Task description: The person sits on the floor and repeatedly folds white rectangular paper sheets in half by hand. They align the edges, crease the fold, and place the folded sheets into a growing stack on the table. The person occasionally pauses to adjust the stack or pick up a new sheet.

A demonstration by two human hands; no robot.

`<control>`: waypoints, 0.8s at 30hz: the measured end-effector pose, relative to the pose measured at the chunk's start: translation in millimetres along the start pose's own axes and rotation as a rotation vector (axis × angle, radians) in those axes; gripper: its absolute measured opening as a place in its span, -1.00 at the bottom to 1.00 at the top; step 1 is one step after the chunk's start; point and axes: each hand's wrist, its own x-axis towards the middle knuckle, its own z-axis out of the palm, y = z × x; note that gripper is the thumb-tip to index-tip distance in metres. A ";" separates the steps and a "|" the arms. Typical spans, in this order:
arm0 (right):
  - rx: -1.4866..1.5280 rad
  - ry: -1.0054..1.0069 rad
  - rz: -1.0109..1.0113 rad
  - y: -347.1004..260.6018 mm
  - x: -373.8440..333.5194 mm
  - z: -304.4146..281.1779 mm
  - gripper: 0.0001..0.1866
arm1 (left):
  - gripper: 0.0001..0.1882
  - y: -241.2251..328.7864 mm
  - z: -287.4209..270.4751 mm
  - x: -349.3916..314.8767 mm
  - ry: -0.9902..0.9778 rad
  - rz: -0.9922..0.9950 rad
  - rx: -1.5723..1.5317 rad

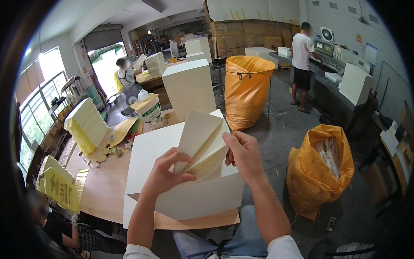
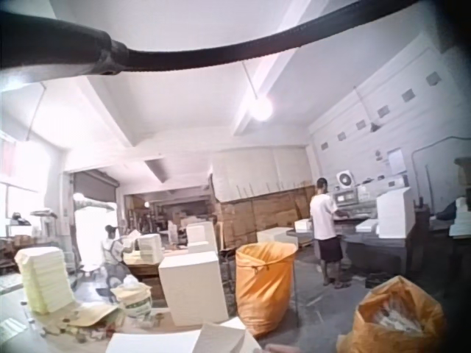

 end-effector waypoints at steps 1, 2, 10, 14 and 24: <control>-0.043 0.019 -0.008 -0.7 -0.4 0.1 -0.59 | -0.51 0.1 0.5 0.0 0.006 -0.014 -0.003; -0.086 0.038 -0.016 -1.8 -0.4 1.2 -0.59 | -0.51 0.1 1.0 -0.1 0.012 -0.028 -0.006; 0.155 0.031 0.044 3.4 4.0 3.6 -0.61 | -0.50 6.8 2.8 3.5 -0.007 0.073 0.067; 0.154 0.031 0.030 3.6 2.7 5.1 -0.61 | -0.44 3.1 0.9 2.0 -0.010 0.060 0.011; 0.000 0.040 -0.039 7.1 3.7 3.9 -0.61 | -0.51 2.0 4.0 4.2 0.009 0.062 0.029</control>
